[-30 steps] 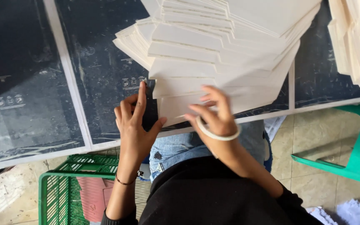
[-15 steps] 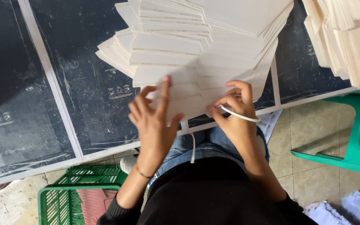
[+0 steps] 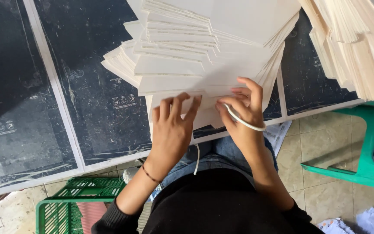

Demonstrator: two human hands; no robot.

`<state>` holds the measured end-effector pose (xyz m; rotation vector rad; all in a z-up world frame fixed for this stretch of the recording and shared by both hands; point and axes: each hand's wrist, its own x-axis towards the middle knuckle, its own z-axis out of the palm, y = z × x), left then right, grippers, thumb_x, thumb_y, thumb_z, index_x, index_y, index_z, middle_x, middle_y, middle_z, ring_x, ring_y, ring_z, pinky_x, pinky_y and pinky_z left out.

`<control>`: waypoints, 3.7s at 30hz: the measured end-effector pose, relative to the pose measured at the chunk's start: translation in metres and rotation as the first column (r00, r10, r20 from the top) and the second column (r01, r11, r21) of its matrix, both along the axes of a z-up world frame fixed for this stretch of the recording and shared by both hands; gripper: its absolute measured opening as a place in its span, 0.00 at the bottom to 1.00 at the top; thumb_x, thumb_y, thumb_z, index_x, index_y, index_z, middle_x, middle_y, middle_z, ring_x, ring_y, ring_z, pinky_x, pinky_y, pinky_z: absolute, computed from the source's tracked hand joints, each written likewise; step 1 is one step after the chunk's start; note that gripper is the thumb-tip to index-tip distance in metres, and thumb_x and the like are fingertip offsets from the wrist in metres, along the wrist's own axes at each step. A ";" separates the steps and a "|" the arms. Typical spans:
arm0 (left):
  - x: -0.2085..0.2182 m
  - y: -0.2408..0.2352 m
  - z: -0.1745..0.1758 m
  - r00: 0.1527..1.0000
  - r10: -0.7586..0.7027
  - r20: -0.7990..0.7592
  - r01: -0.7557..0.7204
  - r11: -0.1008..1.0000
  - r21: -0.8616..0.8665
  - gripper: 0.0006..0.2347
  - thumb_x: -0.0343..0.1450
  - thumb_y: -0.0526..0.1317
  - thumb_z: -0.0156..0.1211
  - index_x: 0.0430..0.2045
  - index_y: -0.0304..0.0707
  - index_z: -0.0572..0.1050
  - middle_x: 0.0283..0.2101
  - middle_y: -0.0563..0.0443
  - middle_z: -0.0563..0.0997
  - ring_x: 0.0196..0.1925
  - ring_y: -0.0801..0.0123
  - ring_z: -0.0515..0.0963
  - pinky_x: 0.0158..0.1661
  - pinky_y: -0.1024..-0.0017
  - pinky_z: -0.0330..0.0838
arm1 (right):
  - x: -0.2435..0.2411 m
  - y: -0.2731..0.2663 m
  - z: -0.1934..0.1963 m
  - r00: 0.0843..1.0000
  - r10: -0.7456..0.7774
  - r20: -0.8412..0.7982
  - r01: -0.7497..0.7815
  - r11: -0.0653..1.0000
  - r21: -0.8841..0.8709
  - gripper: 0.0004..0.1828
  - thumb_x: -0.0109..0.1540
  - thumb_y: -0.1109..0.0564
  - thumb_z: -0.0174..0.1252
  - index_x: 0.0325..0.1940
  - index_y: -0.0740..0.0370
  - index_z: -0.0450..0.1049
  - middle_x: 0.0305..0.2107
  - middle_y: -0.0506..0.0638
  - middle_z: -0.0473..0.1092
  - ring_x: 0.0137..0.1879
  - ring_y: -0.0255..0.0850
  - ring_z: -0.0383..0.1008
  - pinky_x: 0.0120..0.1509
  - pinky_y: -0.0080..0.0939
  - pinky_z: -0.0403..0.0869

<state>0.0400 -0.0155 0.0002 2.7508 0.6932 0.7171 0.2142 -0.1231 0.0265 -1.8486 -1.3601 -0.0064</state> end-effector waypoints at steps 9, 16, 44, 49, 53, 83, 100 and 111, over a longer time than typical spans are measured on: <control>0.015 -0.029 -0.028 0.995 -0.023 -0.101 0.031 0.996 0.082 0.26 0.69 0.32 0.67 0.67 0.46 0.76 0.63 0.48 0.75 0.56 0.56 0.70 0.50 0.59 0.63 | -0.014 -0.016 -0.008 0.994 0.013 0.110 -0.017 0.999 0.035 0.06 0.64 0.65 0.73 0.42 0.59 0.82 0.64 0.58 0.63 0.65 0.57 0.76 0.64 0.50 0.80; -0.038 0.013 0.004 0.992 0.124 -0.005 -0.124 0.985 -0.121 0.34 0.66 0.27 0.62 0.70 0.59 0.76 0.59 0.55 0.77 0.51 0.58 0.72 0.47 0.63 0.64 | -0.033 -0.011 -0.009 0.981 0.098 -0.167 -0.099 0.995 0.000 0.05 0.63 0.63 0.73 0.41 0.60 0.82 0.65 0.58 0.65 0.64 0.59 0.74 0.63 0.53 0.78; -0.080 -0.012 -0.001 0.951 0.305 -0.057 -0.301 0.861 -0.410 0.32 0.71 0.36 0.74 0.74 0.56 0.73 0.60 0.48 0.72 0.50 0.54 0.64 0.52 0.56 0.64 | -0.004 -0.025 -0.013 0.991 -0.003 -0.131 -0.013 0.992 -0.123 0.11 0.60 0.63 0.79 0.35 0.65 0.80 0.60 0.56 0.68 0.53 0.51 0.79 0.57 0.50 0.80; -0.039 -0.020 -0.009 0.970 0.237 -0.057 -0.244 0.945 -0.217 0.32 0.67 0.40 0.77 0.70 0.67 0.75 0.60 0.49 0.73 0.51 0.54 0.68 0.44 0.61 0.63 | -0.012 -0.022 -0.018 0.993 -0.104 -0.063 0.094 0.985 -0.143 0.14 0.57 0.65 0.80 0.32 0.66 0.78 0.56 0.55 0.68 0.50 0.51 0.80 0.54 0.49 0.80; -0.004 -0.031 0.013 0.995 0.092 0.027 -0.086 0.980 -0.182 0.37 0.61 0.46 0.83 0.70 0.62 0.74 0.61 0.43 0.76 0.51 0.49 0.75 0.44 0.59 0.70 | -0.012 -0.020 0.008 0.994 -0.080 -0.073 0.072 0.992 -0.104 0.13 0.59 0.66 0.79 0.34 0.65 0.77 0.55 0.54 0.68 0.47 0.50 0.81 0.49 0.49 0.82; -0.029 0.028 0.006 0.845 0.355 0.399 -0.382 0.924 -0.014 0.36 0.80 0.38 0.63 0.80 0.21 0.48 0.69 0.24 0.62 0.57 0.37 0.61 0.55 0.53 0.60 | 0.024 0.033 0.043 0.988 0.124 0.095 -0.132 0.988 0.082 0.19 0.63 0.67 0.75 0.46 0.66 0.69 0.50 0.61 0.77 0.48 0.57 0.83 0.52 0.51 0.81; -0.043 -0.009 -0.015 0.879 0.470 -0.076 -0.476 0.867 -0.149 0.33 0.82 0.38 0.64 0.81 0.33 0.52 0.46 0.58 0.79 0.46 0.59 0.75 0.47 0.59 0.63 | 0.046 0.058 0.019 0.963 -0.269 -0.015 0.245 0.851 0.464 0.25 0.68 0.76 0.71 0.52 0.66 0.60 0.44 0.62 0.66 0.43 0.54 0.76 0.46 0.48 0.78; -0.039 -0.007 -0.011 0.870 0.491 -0.058 -0.493 0.856 -0.156 0.32 0.81 0.38 0.64 0.80 0.32 0.54 0.46 0.59 0.81 0.45 0.61 0.75 0.46 0.60 0.62 | 0.108 0.079 0.077 0.921 -0.344 0.182 0.169 0.776 0.607 0.19 0.73 0.65 0.67 0.51 0.63 0.59 0.41 0.55 0.56 0.41 0.50 0.60 0.48 0.51 0.71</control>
